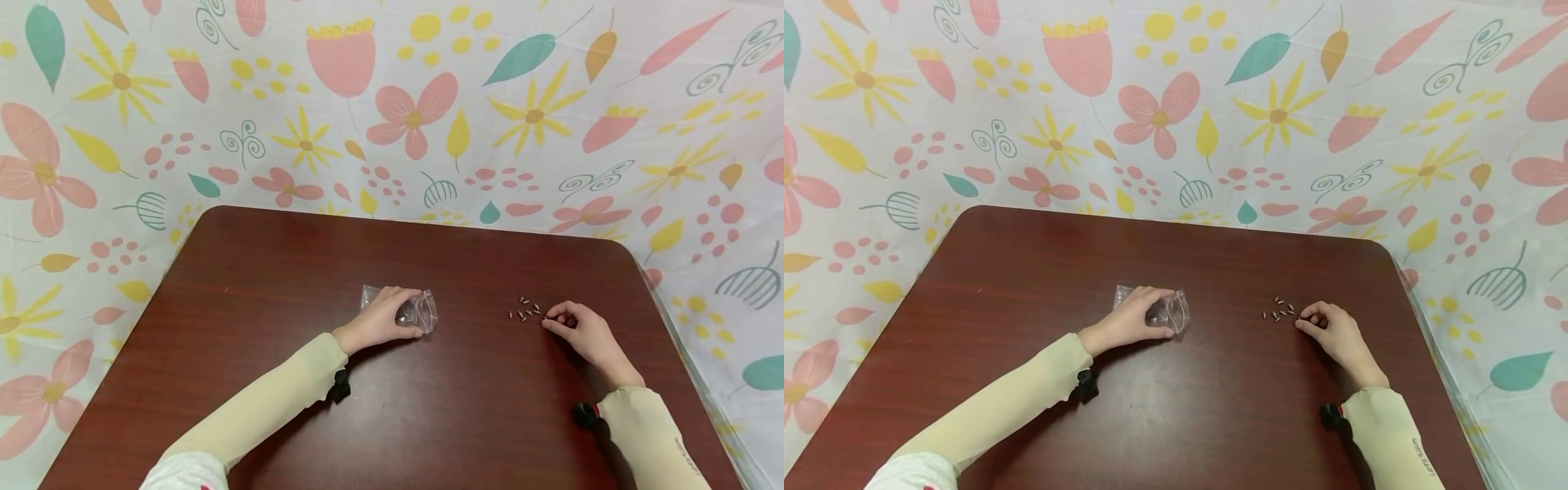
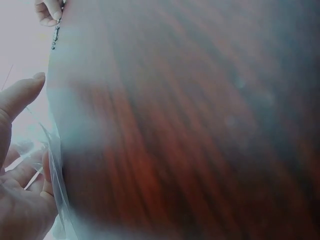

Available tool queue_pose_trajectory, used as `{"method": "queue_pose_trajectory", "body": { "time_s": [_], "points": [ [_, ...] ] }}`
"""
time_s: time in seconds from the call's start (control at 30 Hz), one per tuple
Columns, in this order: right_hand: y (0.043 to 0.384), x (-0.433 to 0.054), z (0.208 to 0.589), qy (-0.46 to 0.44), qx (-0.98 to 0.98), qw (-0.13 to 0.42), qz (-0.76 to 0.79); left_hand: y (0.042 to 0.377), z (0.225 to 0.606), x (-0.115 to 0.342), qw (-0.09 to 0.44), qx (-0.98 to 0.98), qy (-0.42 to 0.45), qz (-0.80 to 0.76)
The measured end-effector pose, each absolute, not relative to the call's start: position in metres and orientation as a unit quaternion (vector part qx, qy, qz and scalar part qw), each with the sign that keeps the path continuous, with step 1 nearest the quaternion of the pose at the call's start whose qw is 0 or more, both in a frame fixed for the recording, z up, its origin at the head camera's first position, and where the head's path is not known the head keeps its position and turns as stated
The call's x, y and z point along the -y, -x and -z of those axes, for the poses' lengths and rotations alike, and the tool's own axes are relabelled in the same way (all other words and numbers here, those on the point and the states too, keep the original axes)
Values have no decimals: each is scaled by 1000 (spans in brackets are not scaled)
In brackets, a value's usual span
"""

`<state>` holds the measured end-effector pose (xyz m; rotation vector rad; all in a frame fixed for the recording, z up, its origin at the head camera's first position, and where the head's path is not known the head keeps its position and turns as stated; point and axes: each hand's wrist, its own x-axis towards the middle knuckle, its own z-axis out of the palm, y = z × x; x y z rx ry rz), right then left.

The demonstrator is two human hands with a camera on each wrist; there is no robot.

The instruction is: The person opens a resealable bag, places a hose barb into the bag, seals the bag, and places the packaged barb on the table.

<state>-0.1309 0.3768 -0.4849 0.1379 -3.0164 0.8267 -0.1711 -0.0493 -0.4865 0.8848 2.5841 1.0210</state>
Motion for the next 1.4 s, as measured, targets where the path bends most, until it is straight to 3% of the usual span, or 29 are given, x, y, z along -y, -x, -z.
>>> {"method": "queue_pose_trajectory", "body": {
  "time_s": [0.67, 1.4],
  "points": [
    [128, -380, 486, -46, 958, 21, -283, 171, 485, 46, 125, -879, -297, -351],
    [120, -351, 473, -61, 953, 48, -293, 174, 480, 40, 98, -910, -280, -289]
  ]
}}
